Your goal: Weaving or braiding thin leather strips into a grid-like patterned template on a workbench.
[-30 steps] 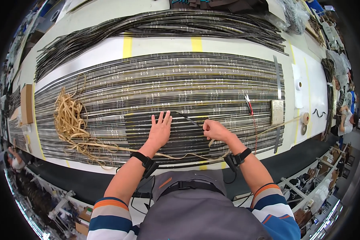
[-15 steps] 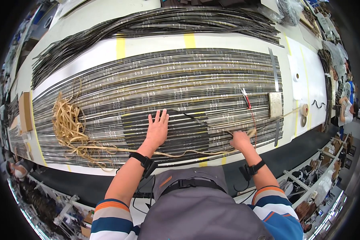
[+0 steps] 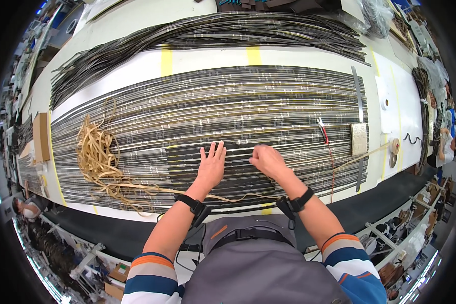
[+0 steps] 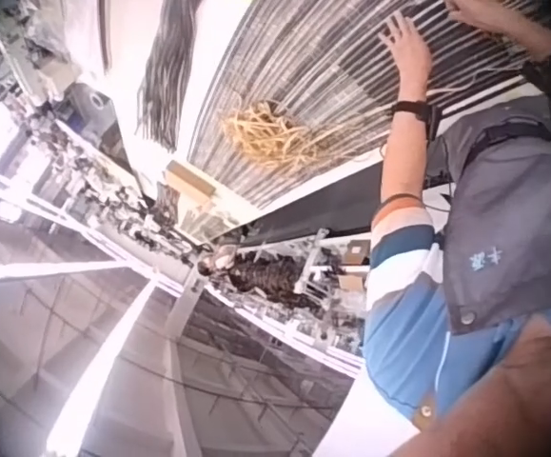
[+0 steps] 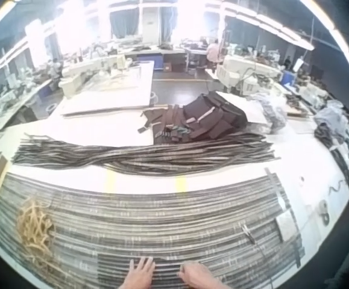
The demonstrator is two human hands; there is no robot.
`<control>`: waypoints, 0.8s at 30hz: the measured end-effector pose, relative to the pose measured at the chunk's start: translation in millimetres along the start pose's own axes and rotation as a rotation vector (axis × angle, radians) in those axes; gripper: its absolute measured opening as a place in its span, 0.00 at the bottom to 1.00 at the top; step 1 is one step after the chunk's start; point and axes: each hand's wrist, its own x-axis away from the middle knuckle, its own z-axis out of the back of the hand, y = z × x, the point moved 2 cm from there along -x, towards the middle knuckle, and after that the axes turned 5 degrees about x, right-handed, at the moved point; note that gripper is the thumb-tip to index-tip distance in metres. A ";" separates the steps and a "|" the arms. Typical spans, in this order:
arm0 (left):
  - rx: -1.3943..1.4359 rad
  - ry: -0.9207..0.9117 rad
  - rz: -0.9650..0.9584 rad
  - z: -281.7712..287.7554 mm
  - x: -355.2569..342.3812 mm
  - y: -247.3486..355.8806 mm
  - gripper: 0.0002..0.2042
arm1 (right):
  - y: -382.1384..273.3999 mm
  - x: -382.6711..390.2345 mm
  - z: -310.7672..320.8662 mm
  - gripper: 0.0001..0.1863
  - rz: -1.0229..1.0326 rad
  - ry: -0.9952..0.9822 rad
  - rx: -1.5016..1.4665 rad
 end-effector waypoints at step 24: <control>0.001 -0.009 -0.008 1.4 -2.6 -0.1 0.28 | 99.9 -13.0 27.3 0.14 -0.127 -0.188 -0.193</control>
